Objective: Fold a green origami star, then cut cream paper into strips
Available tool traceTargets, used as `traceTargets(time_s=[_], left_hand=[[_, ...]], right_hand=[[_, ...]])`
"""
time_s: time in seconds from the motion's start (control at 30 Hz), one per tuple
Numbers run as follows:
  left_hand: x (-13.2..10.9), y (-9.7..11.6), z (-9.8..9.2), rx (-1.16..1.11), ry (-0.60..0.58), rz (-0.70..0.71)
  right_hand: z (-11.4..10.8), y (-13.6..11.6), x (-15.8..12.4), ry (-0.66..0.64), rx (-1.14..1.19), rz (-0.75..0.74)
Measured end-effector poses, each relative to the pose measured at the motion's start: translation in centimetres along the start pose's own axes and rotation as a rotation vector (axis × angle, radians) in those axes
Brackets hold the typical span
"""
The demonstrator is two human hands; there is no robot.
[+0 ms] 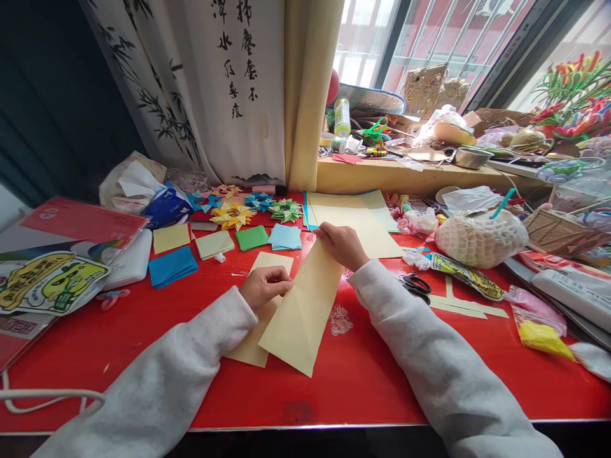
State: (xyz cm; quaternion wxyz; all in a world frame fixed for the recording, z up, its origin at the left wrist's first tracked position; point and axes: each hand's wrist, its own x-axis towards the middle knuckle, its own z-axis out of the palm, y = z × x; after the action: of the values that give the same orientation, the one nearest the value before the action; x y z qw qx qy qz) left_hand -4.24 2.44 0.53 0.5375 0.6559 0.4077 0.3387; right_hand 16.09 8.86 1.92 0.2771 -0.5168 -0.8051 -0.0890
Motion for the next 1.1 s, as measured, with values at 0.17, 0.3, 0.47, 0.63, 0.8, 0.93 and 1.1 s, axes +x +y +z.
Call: traceTargets(time_s=[0.17, 0.3, 0.47, 0.63, 0.8, 0.93, 1.1], left_hand=[[-0.2, -0.1, 0.1, -0.077, -0.087, -0.014], [-0.4, -0.2, 0.2, -0.13, -0.139, -0.026], [-0.4, 0.0, 0.1, -0.122, -0.2, -0.048], [-0.5, 0.2, -0.4, -0.192, -0.387, -0.076], [-0.9, 0.6, -1.4, -0.234, -0.699, -0.199], [-1.2, 1.5, -2.5, -0.23, -0.94, -0.235], [-2.2, 2.8, -2.9, -0.167, -1.102, -0.148]], right_hand=[[-0.7, 1.2, 0.2, 0.031, -0.004, 0.041], [-1.5, 2.1, 0.5, 0.072, 0.024, 0.068], [-2.2, 2.9, 0.6, 0.126, 0.077, 0.091], [-2.5, 3.9, 0.7, 0.093, 0.205, 0.114], [-1.0, 4.0, 0.5, -0.113, 0.288, 0.07], [1.0, 2.3, -0.1, -0.331, 0.343, -0.006], [2.1, 0.8, -0.6, -0.442, 0.379, -0.022]])
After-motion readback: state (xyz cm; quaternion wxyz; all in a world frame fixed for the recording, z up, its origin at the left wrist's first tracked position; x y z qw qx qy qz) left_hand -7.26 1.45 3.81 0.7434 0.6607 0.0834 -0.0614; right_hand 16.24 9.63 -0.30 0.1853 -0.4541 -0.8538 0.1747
